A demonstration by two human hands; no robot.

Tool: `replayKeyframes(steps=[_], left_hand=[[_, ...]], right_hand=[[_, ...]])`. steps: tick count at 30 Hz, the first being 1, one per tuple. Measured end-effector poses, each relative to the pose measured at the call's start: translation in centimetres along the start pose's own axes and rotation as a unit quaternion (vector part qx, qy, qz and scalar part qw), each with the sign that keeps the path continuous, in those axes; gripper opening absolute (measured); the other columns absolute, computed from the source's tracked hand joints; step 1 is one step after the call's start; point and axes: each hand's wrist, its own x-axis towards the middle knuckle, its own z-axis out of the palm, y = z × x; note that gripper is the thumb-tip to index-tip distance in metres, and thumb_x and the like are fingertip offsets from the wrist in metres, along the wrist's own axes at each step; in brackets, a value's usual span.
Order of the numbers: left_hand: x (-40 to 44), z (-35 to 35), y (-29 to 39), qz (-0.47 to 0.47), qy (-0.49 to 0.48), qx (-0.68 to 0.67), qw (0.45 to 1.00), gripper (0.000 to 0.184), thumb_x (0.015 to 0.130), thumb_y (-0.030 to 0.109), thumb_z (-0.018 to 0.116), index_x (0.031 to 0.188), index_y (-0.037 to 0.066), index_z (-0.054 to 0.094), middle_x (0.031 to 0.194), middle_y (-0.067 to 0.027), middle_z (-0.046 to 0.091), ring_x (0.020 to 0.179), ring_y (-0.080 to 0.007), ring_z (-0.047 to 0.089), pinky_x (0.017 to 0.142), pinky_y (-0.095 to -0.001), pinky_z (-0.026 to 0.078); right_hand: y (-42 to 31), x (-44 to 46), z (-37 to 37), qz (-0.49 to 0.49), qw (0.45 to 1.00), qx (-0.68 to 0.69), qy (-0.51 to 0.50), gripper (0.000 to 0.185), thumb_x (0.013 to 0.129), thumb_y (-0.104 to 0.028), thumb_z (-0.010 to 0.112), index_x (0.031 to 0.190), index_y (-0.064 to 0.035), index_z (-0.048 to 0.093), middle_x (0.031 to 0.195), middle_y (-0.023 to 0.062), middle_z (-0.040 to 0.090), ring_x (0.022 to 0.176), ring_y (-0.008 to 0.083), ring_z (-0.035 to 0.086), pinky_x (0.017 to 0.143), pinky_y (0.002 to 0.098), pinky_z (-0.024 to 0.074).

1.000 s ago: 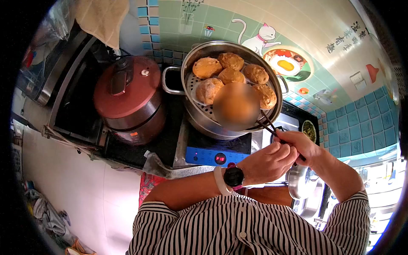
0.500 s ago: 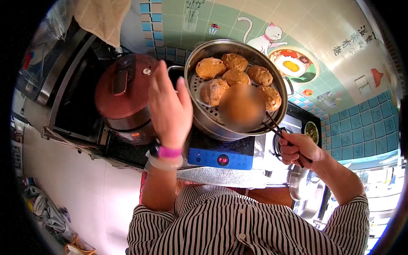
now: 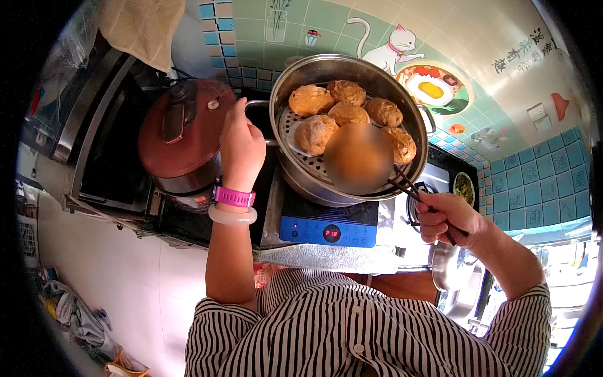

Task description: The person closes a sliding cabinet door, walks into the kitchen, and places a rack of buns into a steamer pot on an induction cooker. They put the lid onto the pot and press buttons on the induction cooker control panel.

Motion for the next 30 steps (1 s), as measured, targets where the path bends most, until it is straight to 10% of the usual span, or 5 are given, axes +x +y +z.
replayKeyframes(steps=[30], left_hand=[[-0.7,-1.7,1.0,0.009,-0.010,-0.031,0.999,0.043,0.082,-0.007,0.049,0.125,-0.005,0.048,0.107,-0.0229,0.059,0.091,-0.0374,0.060,0.085,-0.0447,0.048]], right_hand=[[1.3,-0.3,1.9,-0.051,0.993,-0.098,0.052,0.033,0.105,-0.032,0.038,0.080,-0.0119,0.042,0.057,-0.0066,0.030,0.049,0.0084,0.028,0.054,0.0275,0.0318]])
